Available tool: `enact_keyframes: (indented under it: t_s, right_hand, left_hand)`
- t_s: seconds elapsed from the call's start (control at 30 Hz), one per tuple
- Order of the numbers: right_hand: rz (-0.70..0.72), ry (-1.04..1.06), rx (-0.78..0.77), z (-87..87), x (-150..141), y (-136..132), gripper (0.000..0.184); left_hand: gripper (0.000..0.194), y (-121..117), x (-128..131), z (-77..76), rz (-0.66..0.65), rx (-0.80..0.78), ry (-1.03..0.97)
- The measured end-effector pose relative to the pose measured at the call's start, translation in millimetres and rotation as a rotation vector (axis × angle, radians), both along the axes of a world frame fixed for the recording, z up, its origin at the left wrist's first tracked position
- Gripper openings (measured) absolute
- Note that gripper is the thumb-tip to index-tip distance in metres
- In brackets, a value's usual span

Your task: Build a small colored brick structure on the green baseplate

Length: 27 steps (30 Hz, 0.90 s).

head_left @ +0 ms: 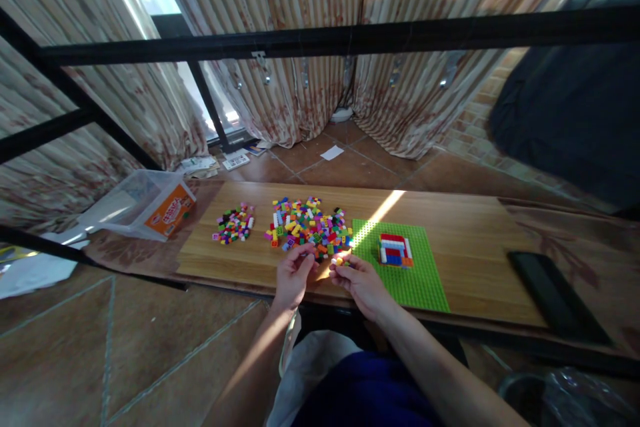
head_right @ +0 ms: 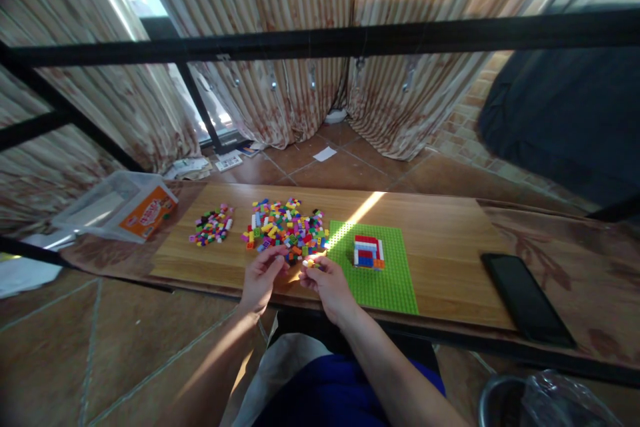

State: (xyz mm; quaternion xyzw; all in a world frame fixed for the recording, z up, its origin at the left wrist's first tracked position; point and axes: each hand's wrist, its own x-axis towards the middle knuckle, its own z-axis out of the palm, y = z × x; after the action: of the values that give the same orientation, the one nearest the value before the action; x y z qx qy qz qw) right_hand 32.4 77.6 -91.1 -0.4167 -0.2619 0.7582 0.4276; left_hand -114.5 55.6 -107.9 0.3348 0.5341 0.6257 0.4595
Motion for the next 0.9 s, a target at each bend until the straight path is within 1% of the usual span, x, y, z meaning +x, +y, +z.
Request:
enact_keyframes:
  t_s: [0.1, 0.23, 0.33, 0.4, 0.53, 0.67, 0.73, 0.8, 0.9]
  right_hand:
    - [-0.034, -0.038, 0.003, -2.7, -4.2, 4.8, 0.032]
    - [-0.014, -0.085, 0.025, -5.8, -8.5, 9.8, 0.037]
    - [0.020, -0.121, 0.057, -8.1, -7.5, 9.6, 0.041]
    - [0.038, -0.145, 0.079, -9.6, -4.9, 8.8, 0.043]
    - [0.030, -0.195, 0.113, -13.2, 1.5, 9.4, 0.044]
    - [-0.012, -0.278, 0.155, -19.6, 5.2, 12.3, 0.041]
    - [-0.022, -0.322, 0.196, -24.3, 6.6, 13.5, 0.039]
    - [-0.011, -0.371, 0.268, -29.4, 8.6, 14.5, 0.038]
    - [0.020, -0.521, 0.414, -35.2, 12.8, 16.0, 0.035]
  left_hand:
    - [0.030, -6.2, 4.1, -9.7, -0.054, 0.009, 0.055]
    - [0.028, -9.7, 4.0, -23.6, -0.089, -0.021, 0.199]
    - [0.027, -11.2, 3.4, -27.5, -0.106, -0.039, 0.318]
    - [0.027, -12.1, 3.6, -27.6, -0.124, -0.055, 0.346]
    - [0.029, -12.1, 4.5, -28.7, -0.139, -0.079, 0.328]
    - [0.029, -11.9, 5.8, -31.1, -0.126, -0.076, 0.346]
    - [0.028, -13.0, 6.6, -29.8, -0.111, -0.071, 0.300]
    - [0.027, -15.2, 6.1, -26.5, -0.078, -0.078, 0.216]
    - [0.027, -19.5, -0.8, -19.8, 0.046, -0.091, 0.140]
